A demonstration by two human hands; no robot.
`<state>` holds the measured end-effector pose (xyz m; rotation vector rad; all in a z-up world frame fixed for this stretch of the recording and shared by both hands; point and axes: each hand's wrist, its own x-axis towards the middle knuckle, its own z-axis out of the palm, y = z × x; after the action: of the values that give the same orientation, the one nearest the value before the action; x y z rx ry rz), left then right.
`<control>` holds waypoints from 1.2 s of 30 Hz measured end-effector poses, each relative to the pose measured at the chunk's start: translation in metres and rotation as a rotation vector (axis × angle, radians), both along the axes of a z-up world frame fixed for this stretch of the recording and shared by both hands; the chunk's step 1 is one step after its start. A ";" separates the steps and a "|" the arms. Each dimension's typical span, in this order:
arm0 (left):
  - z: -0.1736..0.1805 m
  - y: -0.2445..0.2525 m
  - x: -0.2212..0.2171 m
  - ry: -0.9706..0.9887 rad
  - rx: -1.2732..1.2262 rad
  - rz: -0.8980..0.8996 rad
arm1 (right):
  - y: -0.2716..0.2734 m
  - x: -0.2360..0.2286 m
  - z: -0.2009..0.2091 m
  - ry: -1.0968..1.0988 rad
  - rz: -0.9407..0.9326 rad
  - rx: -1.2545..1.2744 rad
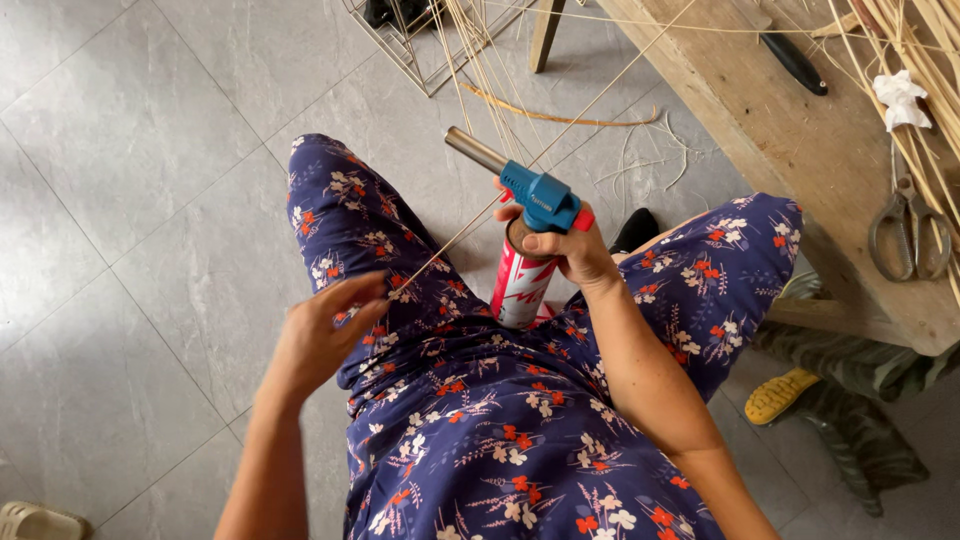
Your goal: The person sits on a low stool and uses a handheld blowtorch to heat thin bamboo sticks one by one. They hold the stick in their left hand and the torch in their right, applying flame along the length of the stick before placing it into a wire rack structure.
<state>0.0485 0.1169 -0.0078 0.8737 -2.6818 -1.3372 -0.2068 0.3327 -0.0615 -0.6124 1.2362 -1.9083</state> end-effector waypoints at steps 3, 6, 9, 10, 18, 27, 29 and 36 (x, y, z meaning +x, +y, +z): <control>-0.007 0.024 -0.045 0.166 0.151 -0.038 | 0.001 0.006 0.001 0.019 0.032 0.029; -0.020 0.043 -0.081 0.198 0.138 -0.076 | 0.005 0.005 0.000 0.040 0.066 0.081; -0.027 0.045 -0.094 0.142 0.171 0.001 | 0.012 0.003 0.000 0.039 0.011 0.044; -0.028 0.044 -0.095 0.140 0.174 0.029 | 0.014 0.001 0.000 0.036 -0.021 0.030; -0.014 0.006 -0.076 0.218 0.139 0.190 | 0.042 -0.016 0.008 0.199 -0.051 0.027; -0.010 0.006 -0.068 0.201 0.117 0.233 | 0.039 -0.005 0.011 0.196 0.045 0.100; -0.009 0.007 -0.066 0.188 0.113 0.234 | 0.039 -0.011 0.008 0.135 -0.042 0.055; -0.014 0.006 -0.055 0.178 0.138 0.238 | 0.044 -0.028 0.008 -0.045 -0.280 -0.023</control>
<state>-0.0066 0.1226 -0.0219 0.9971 -2.2944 -1.4779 -0.2344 0.3768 -0.0539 -0.4223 1.3284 -2.1559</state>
